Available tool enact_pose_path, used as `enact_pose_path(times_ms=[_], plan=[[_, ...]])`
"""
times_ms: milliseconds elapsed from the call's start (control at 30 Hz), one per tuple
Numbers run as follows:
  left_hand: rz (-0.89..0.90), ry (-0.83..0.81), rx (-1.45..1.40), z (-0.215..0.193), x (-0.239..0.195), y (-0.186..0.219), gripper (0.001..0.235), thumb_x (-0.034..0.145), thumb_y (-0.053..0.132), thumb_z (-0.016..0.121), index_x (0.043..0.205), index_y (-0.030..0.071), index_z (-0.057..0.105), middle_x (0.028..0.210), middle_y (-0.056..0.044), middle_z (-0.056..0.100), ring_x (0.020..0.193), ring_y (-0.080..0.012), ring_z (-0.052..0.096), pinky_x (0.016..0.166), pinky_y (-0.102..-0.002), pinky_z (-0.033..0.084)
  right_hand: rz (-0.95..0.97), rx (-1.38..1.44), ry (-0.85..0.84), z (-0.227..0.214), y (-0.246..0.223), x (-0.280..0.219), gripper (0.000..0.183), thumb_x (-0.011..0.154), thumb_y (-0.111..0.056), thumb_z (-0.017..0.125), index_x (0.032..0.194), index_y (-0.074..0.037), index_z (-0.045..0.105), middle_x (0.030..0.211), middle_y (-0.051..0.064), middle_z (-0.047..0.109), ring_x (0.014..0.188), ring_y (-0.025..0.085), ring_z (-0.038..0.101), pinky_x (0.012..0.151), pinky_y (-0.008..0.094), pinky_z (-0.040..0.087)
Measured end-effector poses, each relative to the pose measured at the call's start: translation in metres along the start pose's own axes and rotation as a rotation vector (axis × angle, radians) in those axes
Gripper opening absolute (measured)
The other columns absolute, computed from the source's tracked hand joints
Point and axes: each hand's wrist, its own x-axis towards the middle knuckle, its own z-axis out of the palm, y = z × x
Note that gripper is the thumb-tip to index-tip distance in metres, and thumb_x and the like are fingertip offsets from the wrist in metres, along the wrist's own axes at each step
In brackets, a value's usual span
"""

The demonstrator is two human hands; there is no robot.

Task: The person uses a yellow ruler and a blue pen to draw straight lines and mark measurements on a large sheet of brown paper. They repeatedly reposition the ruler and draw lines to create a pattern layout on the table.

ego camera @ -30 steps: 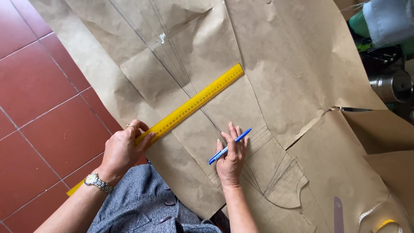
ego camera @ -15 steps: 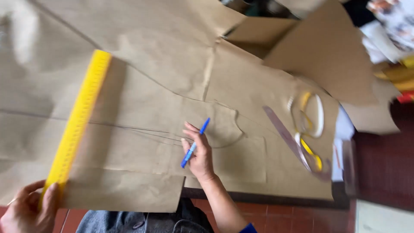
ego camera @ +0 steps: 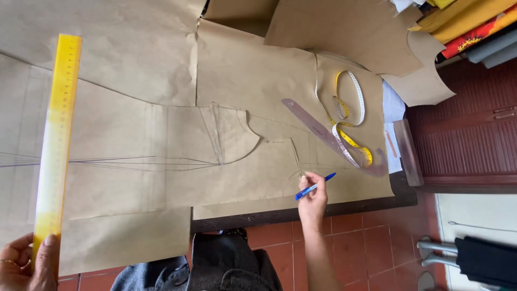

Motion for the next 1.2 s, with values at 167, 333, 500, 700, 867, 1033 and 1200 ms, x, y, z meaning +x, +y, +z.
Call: enact_pose_path(times_ms=[167, 333, 500, 700, 867, 1033, 1200], plan=[[-0.028, 0.044, 0.053, 0.044, -0.049, 0.02, 0.03, 0.114, 0.019, 0.065, 0.131, -0.003, 0.054, 0.083, -0.003, 0.047, 0.068, -0.0091, 0.047, 0.059, -0.018, 0.035, 0.025, 0.008, -0.091, -0.024, 0.026, 0.058, 0.02, 0.091, -0.016, 0.062, 0.109, -0.008, 0.06, 0.095, 0.007, 0.06, 0.085, 0.013, 0.061, 0.076, 0.025, 0.053], [-0.007, 0.122, 0.189, 0.134, -0.111, 0.04, 0.03, 0.106, 0.018, 0.07, 0.125, -0.004, 0.062, 0.09, -0.012, 0.061, 0.074, -0.0131, 0.053, 0.065, -0.026, 0.043, 0.047, 0.116, -0.293, -0.036, 0.062, 0.106, 0.02, 0.091, -0.015, 0.061, 0.109, -0.008, 0.059, 0.1, 0.006, 0.058, 0.092, 0.014, 0.061, 0.082, 0.027, 0.056], [-0.218, 0.117, 0.136, 0.238, -0.182, 0.098, 0.034, 0.097, 0.018, 0.066, 0.119, -0.006, 0.061, 0.09, -0.017, 0.066, 0.071, -0.0194, 0.056, 0.056, -0.031, 0.043, 0.151, 0.175, -0.549, -0.053, 0.046, 0.135, 0.019, 0.089, -0.014, 0.062, 0.107, -0.007, 0.057, 0.106, 0.01, 0.057, 0.096, 0.017, 0.061, 0.085, 0.032, 0.061], [-0.341, 0.152, 0.094, 0.292, -0.237, 0.118, 0.029, 0.091, 0.02, 0.067, 0.112, -0.001, 0.062, 0.095, -0.012, 0.071, 0.077, -0.0164, 0.063, 0.064, -0.027, 0.05, 0.16, 0.171, -0.718, -0.049, 0.044, 0.15, 0.025, 0.086, -0.011, 0.064, 0.11, -0.01, 0.055, 0.111, 0.01, 0.062, 0.103, 0.017, 0.062, 0.088, 0.028, 0.056], [-0.369, 0.201, 0.264, 0.283, -0.255, 0.118, 0.037, 0.086, 0.031, 0.07, 0.111, 0.005, 0.064, 0.1, -0.01, 0.07, 0.089, -0.0166, 0.061, 0.069, -0.032, 0.049, 0.181, 0.209, -0.75, -0.037, 0.048, 0.149, 0.024, 0.086, -0.01, 0.065, 0.108, -0.009, 0.056, 0.106, 0.009, 0.059, 0.099, 0.015, 0.062, 0.082, 0.027, 0.059], [-0.385, 0.244, 0.277, 0.265, -0.252, 0.114, 0.05, 0.078, 0.034, 0.075, 0.115, 0.004, 0.059, 0.103, -0.012, 0.064, 0.096, -0.0197, 0.059, 0.078, -0.033, 0.05, 0.159, 0.167, -0.761, -0.027, 0.053, 0.138, 0.023, 0.084, -0.011, 0.068, 0.105, -0.01, 0.056, 0.105, 0.007, 0.06, 0.101, 0.015, 0.062, 0.09, 0.027, 0.055], [-0.379, 0.204, 0.323, 0.252, -0.23, 0.113, 0.053, 0.079, 0.037, 0.074, 0.116, 0.004, 0.058, 0.107, -0.014, 0.06, 0.092, -0.0225, 0.059, 0.078, -0.035, 0.051, 0.252, 0.2, -0.761, -0.018, 0.043, 0.122, 0.023, 0.083, -0.006, 0.07, 0.102, -0.009, 0.059, 0.105, 0.01, 0.059, 0.091, 0.016, 0.064, 0.065, 0.025, 0.058]])
